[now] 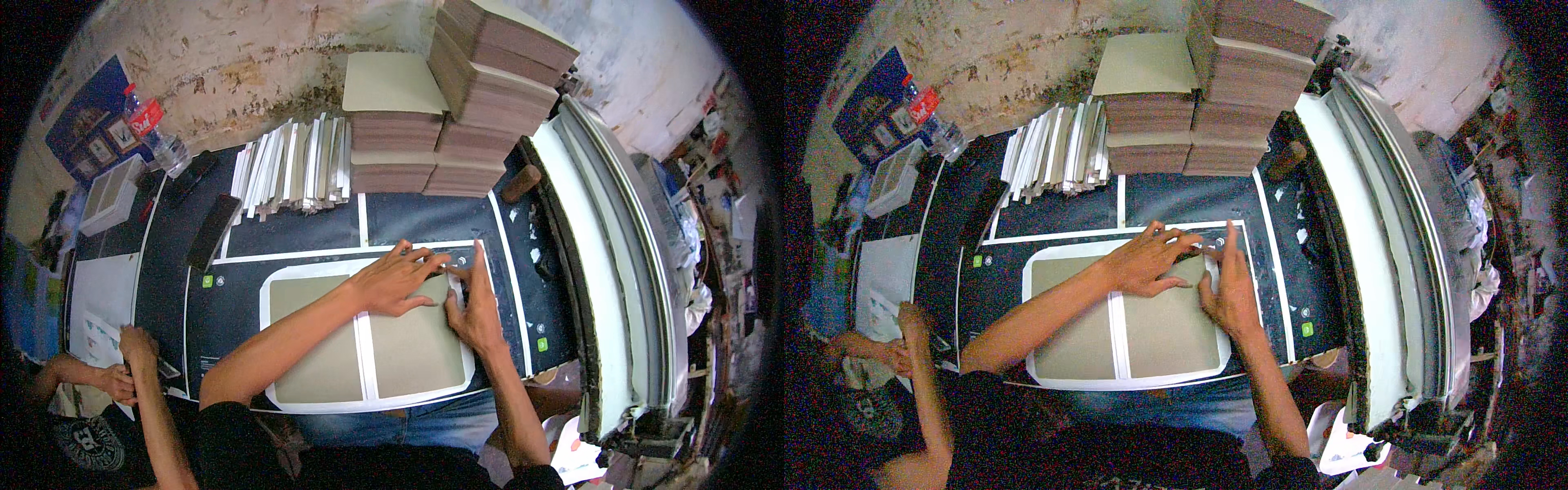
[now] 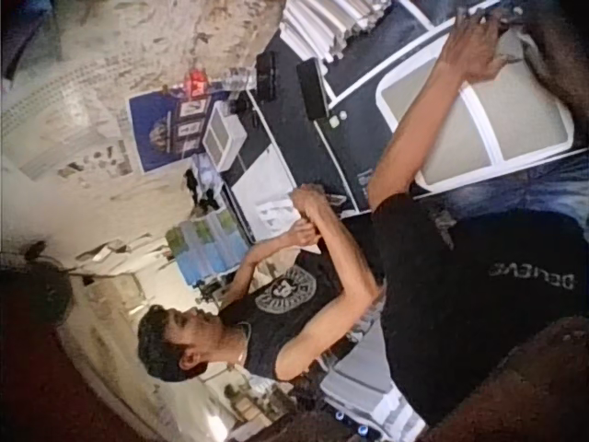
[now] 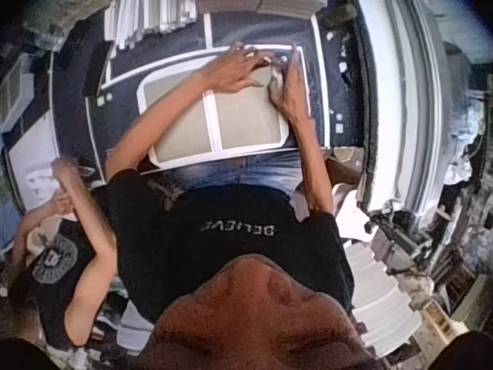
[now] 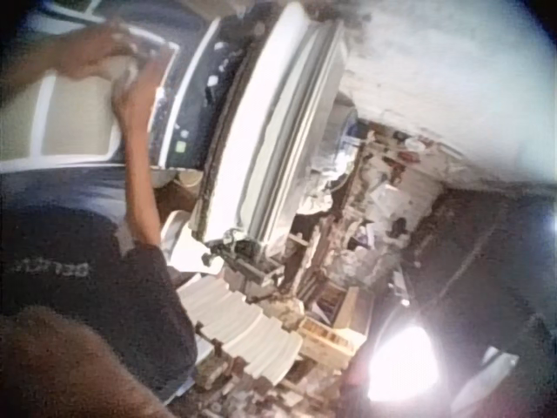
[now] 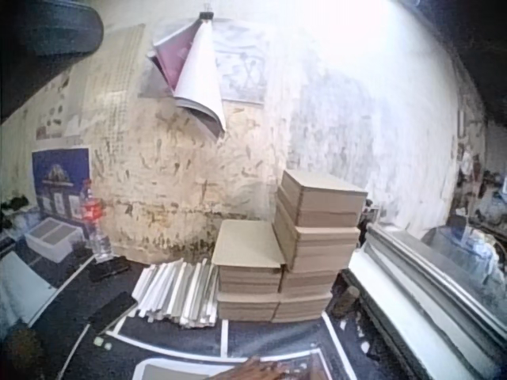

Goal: The person assembles a paper-based product by first placing a white paper sheet on a work surface, then positioning two cardboard pieces on top, and finally applying adhesive strips to secure them together.

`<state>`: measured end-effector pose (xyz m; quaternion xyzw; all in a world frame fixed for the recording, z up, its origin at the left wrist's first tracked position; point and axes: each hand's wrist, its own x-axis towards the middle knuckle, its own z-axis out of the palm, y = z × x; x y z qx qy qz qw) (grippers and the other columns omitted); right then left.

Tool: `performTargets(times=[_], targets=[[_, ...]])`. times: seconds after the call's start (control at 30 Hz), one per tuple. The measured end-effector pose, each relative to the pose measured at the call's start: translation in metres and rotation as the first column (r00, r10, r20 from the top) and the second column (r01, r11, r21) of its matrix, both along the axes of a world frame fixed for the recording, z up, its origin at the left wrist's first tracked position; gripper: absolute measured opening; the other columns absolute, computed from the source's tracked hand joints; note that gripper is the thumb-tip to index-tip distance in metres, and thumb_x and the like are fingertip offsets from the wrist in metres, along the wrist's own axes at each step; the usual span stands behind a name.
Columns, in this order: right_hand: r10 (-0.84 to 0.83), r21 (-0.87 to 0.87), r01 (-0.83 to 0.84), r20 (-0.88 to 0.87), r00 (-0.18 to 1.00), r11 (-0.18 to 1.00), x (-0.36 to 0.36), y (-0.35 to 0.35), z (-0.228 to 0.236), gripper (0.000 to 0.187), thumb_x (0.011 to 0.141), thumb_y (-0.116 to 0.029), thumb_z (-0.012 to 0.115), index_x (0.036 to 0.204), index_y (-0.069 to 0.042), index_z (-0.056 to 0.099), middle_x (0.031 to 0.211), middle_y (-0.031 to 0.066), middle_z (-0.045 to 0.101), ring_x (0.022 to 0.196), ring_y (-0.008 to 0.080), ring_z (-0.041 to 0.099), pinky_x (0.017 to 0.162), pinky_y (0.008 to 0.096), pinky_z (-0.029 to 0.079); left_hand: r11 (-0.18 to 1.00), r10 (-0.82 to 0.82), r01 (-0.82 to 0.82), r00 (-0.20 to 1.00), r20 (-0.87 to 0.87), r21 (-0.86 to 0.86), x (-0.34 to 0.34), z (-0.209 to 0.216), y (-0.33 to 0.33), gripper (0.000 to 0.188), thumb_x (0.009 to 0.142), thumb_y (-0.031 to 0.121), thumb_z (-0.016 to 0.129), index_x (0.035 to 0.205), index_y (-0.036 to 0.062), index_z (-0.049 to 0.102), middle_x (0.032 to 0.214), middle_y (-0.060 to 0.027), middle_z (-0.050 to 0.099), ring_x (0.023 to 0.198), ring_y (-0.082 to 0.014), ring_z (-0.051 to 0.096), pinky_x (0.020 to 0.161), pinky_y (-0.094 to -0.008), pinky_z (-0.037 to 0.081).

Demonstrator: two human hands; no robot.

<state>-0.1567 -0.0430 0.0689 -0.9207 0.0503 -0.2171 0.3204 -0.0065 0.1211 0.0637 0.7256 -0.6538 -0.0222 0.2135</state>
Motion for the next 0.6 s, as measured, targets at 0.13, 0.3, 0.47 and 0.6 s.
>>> performTargets(times=[0.13, 0.3, 0.47, 0.6], targets=[[-0.072, -0.161, 0.039, -0.201, 0.977, 0.986, 0.000, 0.009, 0.009, 0.094, 0.085, 0.004, 0.062, 0.160, 0.003, 0.003, 0.121, 0.0247, 0.067, 0.112, 0.0389, 0.058, 0.104, 0.0467, 0.047, 0.998, 0.047, -0.047, 0.999, -0.012, -0.030, -0.002, -0.011, 0.000, 0.084, 0.090, 0.044, 0.073, 0.151, 0.0061, 0.029, 0.134, -0.0163, 0.061, 0.132, -0.0338, 0.052, 0.109, -0.0577, 0.031], [0.031, -0.233, -0.071, -0.170, 0.985, 0.970, -0.006, 0.012, -0.006, 0.090, 0.085, 0.006, 0.058, 0.157, 0.010, 0.003, 0.128, 0.0290, 0.063, 0.110, 0.0455, 0.058, 0.097, 0.0488, 0.050, 0.986, 0.168, -0.167, 0.984, -0.066, 0.012, -0.011, -0.010, 0.007, 0.095, 0.085, 0.052, 0.076, 0.153, 0.0070, 0.027, 0.150, -0.0089, 0.051, 0.137, -0.0305, 0.047, 0.110, -0.0570, 0.030], [0.003, -0.275, -0.083, -0.277, 0.961, 0.958, -0.003, 0.023, -0.005, 0.091, 0.082, 0.006, 0.062, 0.157, 0.009, 0.010, 0.126, 0.0310, 0.063, 0.100, 0.0465, 0.062, 0.089, 0.0502, 0.053, 0.988, 0.147, -0.148, 0.988, -0.041, -0.033, -0.014, -0.013, 0.009, 0.081, 0.089, 0.050, 0.071, 0.151, 0.0074, 0.040, 0.158, -0.0090, 0.040, 0.138, -0.0320, 0.044, 0.109, -0.0579, 0.030], [-0.038, -0.159, 0.004, -0.210, 0.977, 0.987, -0.006, 0.022, -0.003, 0.086, 0.083, 0.004, 0.063, 0.157, 0.003, 0.019, 0.125, 0.0284, 0.065, 0.097, 0.0435, 0.066, 0.085, 0.0485, 0.055, 0.993, 0.117, -0.118, 0.993, -0.029, -0.019, -0.012, -0.015, 0.007, 0.076, 0.092, 0.048, 0.068, 0.150, 0.0066, 0.042, 0.155, -0.0127, 0.042, 0.139, -0.0328, 0.044, 0.110, -0.0606, 0.029]])
